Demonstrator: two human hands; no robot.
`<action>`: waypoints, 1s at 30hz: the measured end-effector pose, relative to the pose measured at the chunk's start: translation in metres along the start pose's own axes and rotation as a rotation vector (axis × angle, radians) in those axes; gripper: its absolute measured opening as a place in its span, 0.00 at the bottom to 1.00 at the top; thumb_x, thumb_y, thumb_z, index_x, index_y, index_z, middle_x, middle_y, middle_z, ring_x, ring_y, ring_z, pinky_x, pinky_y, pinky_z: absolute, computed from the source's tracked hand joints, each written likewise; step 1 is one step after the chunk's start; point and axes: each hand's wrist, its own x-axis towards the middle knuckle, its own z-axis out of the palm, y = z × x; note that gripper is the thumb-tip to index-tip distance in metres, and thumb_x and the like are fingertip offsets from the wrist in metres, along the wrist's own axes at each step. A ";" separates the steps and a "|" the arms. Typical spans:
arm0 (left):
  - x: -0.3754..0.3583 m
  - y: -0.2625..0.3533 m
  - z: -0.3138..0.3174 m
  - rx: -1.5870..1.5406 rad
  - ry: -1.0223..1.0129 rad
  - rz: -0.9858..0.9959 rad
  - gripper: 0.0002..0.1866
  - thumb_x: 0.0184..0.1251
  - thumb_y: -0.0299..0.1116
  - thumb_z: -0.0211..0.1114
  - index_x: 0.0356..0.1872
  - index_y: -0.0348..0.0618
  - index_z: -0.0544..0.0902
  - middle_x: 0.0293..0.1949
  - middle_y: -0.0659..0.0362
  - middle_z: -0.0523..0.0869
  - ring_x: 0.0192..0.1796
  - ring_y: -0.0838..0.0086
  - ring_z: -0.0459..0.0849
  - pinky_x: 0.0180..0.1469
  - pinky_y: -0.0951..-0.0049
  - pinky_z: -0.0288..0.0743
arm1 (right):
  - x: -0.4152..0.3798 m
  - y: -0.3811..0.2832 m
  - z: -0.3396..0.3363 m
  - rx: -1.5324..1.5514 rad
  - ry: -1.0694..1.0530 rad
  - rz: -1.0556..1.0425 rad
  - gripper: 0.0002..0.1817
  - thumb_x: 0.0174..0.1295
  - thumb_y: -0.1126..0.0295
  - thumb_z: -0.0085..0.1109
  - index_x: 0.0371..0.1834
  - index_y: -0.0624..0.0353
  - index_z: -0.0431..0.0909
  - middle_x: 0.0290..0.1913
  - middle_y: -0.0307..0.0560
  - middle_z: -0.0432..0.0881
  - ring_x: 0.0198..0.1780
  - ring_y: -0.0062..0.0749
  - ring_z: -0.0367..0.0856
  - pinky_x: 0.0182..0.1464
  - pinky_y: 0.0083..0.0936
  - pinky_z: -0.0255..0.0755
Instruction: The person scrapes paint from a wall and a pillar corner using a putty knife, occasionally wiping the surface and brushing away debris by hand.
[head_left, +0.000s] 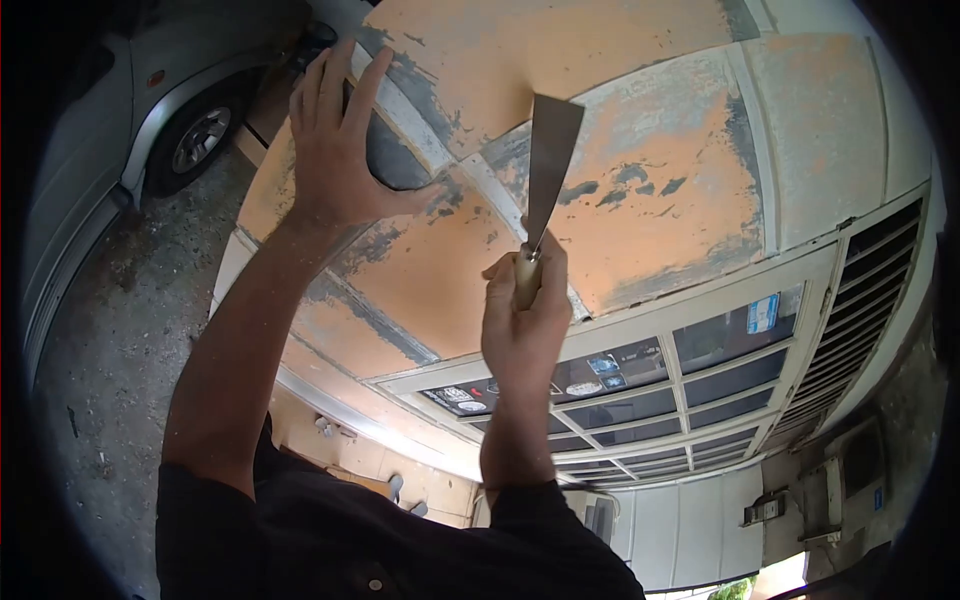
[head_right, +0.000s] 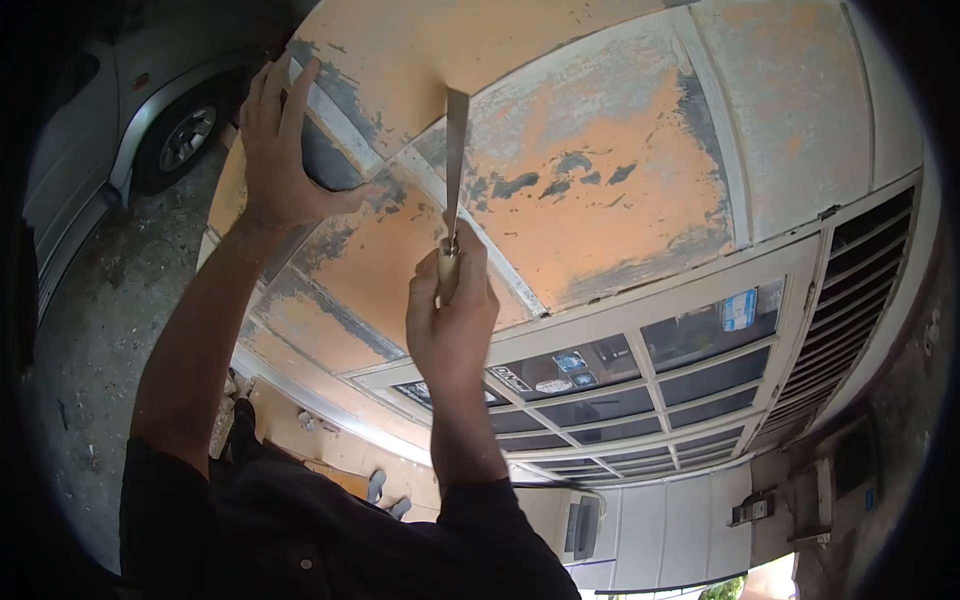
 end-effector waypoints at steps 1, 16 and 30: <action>0.000 0.000 0.000 0.014 -0.011 -0.009 0.71 0.30 0.63 0.89 0.82 0.47 0.66 0.77 0.37 0.65 0.78 0.36 0.62 0.72 0.30 0.58 | -0.003 -0.004 0.010 0.029 0.000 -0.004 0.24 0.77 0.76 0.56 0.75 0.65 0.70 0.33 0.51 0.85 0.31 0.41 0.87 0.39 0.34 0.80; -0.003 -0.003 0.009 0.069 -0.084 0.005 0.74 0.34 0.75 0.81 0.82 0.40 0.64 0.77 0.31 0.63 0.77 0.28 0.60 0.72 0.26 0.57 | 0.000 -0.047 0.101 1.163 -0.118 0.332 0.18 0.88 0.54 0.41 0.44 0.57 0.66 0.32 0.33 0.66 0.24 0.13 0.62 0.24 0.17 0.62; -0.007 -0.014 0.022 0.065 -0.033 -0.023 0.58 0.58 0.69 0.71 0.81 0.38 0.64 0.78 0.33 0.63 0.79 0.32 0.59 0.74 0.31 0.56 | 0.098 -0.068 0.086 0.936 0.309 0.294 0.22 0.87 0.53 0.44 0.40 0.60 0.70 0.23 0.30 0.65 0.26 0.10 0.63 0.25 0.17 0.58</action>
